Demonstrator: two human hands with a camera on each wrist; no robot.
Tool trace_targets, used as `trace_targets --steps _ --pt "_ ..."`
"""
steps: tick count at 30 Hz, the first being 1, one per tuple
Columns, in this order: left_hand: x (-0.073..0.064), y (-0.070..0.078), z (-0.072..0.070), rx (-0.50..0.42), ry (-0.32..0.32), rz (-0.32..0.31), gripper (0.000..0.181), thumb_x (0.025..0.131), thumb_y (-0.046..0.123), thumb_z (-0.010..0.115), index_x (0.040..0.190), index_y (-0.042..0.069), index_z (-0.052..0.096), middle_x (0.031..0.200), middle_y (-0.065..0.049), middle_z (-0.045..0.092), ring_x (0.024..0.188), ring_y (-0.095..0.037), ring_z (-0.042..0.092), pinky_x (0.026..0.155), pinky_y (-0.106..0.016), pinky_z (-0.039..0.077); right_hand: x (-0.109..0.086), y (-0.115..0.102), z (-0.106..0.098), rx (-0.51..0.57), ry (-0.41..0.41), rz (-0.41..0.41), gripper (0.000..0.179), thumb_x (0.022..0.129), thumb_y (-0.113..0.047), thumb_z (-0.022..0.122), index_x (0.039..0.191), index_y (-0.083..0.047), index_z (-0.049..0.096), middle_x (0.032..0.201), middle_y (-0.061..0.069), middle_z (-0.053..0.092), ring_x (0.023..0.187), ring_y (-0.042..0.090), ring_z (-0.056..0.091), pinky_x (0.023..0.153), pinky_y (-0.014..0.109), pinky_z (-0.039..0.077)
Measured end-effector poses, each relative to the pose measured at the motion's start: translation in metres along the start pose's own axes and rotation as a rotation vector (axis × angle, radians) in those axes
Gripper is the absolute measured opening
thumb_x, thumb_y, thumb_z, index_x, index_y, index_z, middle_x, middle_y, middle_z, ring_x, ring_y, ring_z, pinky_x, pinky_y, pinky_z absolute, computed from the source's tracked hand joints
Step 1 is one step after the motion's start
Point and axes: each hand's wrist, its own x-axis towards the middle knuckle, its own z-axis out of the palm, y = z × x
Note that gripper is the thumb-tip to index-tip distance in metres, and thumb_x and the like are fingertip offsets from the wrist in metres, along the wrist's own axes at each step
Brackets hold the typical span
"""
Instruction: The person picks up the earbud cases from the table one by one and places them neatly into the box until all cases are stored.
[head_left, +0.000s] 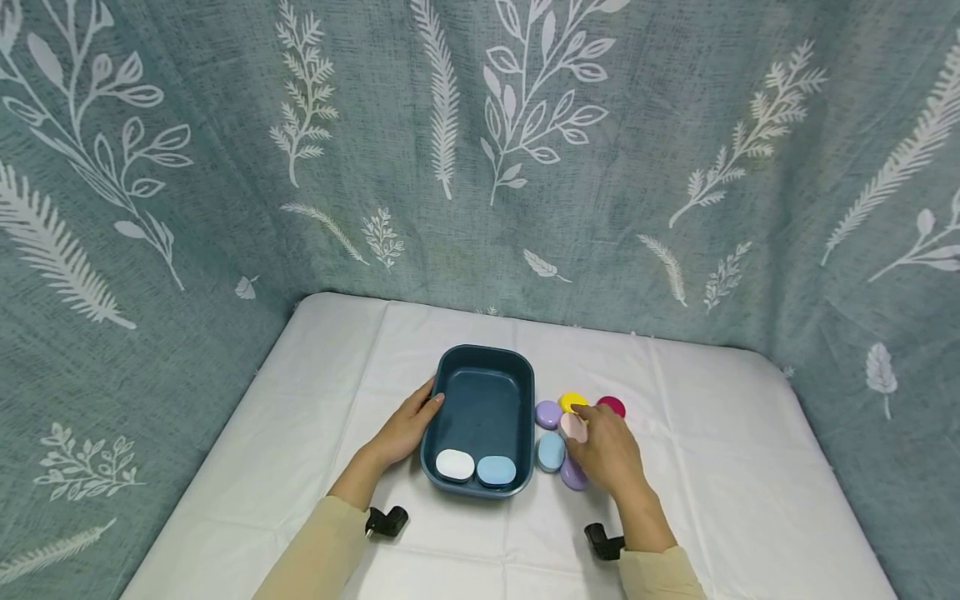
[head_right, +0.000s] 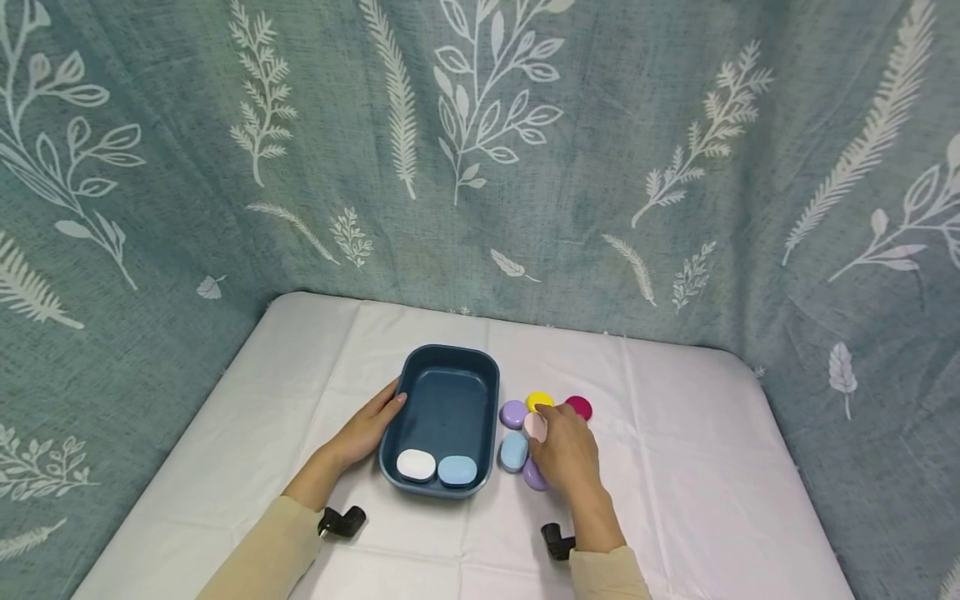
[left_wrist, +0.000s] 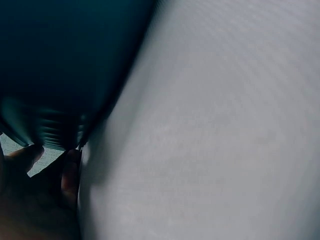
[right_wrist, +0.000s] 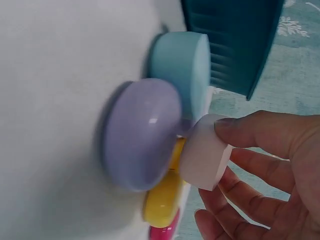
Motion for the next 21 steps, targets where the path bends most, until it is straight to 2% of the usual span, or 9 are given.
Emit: trace_targets --steps 8,14,17,21 --pt "0.0 0.0 0.0 -0.001 -0.006 0.009 0.058 0.098 0.061 0.035 0.152 0.042 0.021 0.16 0.008 0.023 0.149 -0.019 0.018 0.121 -0.051 0.016 -0.001 -0.011 -0.009 0.03 0.056 -0.084 0.05 0.082 -0.02 0.073 0.13 -0.01 0.061 0.117 0.013 0.062 0.104 0.031 0.061 0.082 0.047 0.051" --pt "-0.001 0.0 0.0 0.001 -0.006 0.016 0.059 0.098 0.062 0.035 0.151 0.042 0.022 0.16 0.006 0.024 0.15 -0.021 0.018 0.12 -0.053 0.016 -0.001 -0.022 -0.014 0.054 0.072 -0.139 0.047 0.083 -0.021 0.072 0.129 -0.013 0.063 0.121 0.01 0.062 0.094 0.025 0.062 0.073 0.041 0.051" --pt "-0.001 0.0 0.0 0.003 -0.003 0.007 0.06 0.097 0.064 0.036 0.151 0.043 0.022 0.16 0.006 0.024 0.15 -0.022 0.018 0.12 -0.054 0.016 0.0 -0.027 -0.017 0.062 0.068 -0.154 0.048 0.083 -0.021 0.072 0.129 -0.014 0.063 0.123 0.009 0.061 0.093 0.023 0.06 0.074 0.038 0.051" --pt "-0.001 0.0 -0.001 0.014 0.001 0.006 0.061 0.096 0.065 0.036 0.151 0.042 0.022 0.16 0.005 0.024 0.149 -0.023 0.019 0.12 -0.055 0.016 0.001 -0.033 -0.02 0.08 0.067 -0.184 0.048 0.084 -0.021 0.074 0.13 -0.014 0.062 0.124 0.007 0.06 0.101 0.024 0.061 0.079 0.04 0.051"
